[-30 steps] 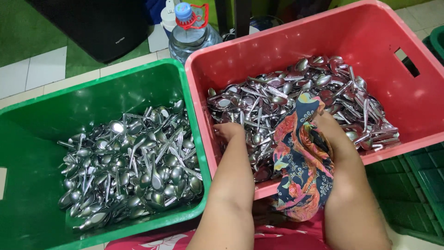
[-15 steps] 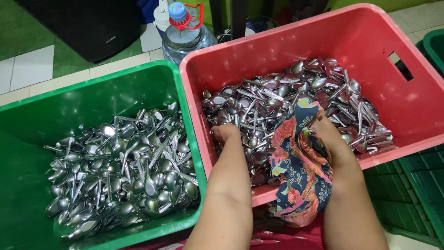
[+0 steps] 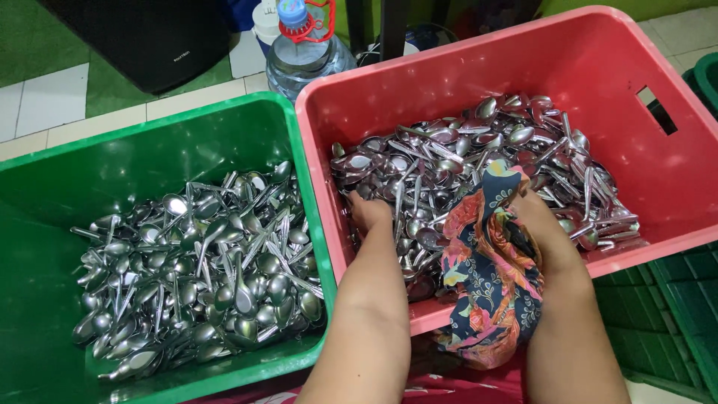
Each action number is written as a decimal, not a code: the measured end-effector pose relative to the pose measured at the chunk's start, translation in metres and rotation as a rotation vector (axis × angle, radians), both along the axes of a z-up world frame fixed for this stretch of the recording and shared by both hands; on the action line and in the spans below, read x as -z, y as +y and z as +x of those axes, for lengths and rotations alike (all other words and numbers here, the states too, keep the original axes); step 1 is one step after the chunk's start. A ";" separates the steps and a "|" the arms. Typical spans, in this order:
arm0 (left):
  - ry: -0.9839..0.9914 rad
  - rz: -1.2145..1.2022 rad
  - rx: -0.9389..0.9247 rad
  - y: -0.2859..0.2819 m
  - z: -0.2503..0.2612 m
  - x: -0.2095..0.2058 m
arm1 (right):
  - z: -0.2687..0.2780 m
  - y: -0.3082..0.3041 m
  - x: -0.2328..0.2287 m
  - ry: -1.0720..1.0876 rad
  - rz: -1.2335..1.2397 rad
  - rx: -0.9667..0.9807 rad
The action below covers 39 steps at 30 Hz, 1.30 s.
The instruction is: Polishing stainless steel spoons with a cloth and transferring them from a red storage bin to a green bin.
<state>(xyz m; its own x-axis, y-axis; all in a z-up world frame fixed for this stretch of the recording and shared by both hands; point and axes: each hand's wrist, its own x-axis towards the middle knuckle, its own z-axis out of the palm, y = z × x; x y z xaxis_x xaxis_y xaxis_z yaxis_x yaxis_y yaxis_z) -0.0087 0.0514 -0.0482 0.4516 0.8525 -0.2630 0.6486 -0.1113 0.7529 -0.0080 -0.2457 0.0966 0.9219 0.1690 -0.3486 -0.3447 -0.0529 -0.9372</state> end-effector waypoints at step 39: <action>0.126 0.049 0.617 0.010 0.080 -0.037 | -0.038 -0.013 -0.088 0.100 -0.098 0.268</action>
<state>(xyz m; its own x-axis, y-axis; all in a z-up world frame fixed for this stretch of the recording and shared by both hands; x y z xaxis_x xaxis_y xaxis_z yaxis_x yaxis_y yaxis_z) 0.0712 0.0615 -0.0113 0.8320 0.4576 -0.3137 0.5377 -0.5258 0.6592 -0.0458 -0.2590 0.1849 0.8893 -0.1144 -0.4428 -0.4492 -0.0363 -0.8927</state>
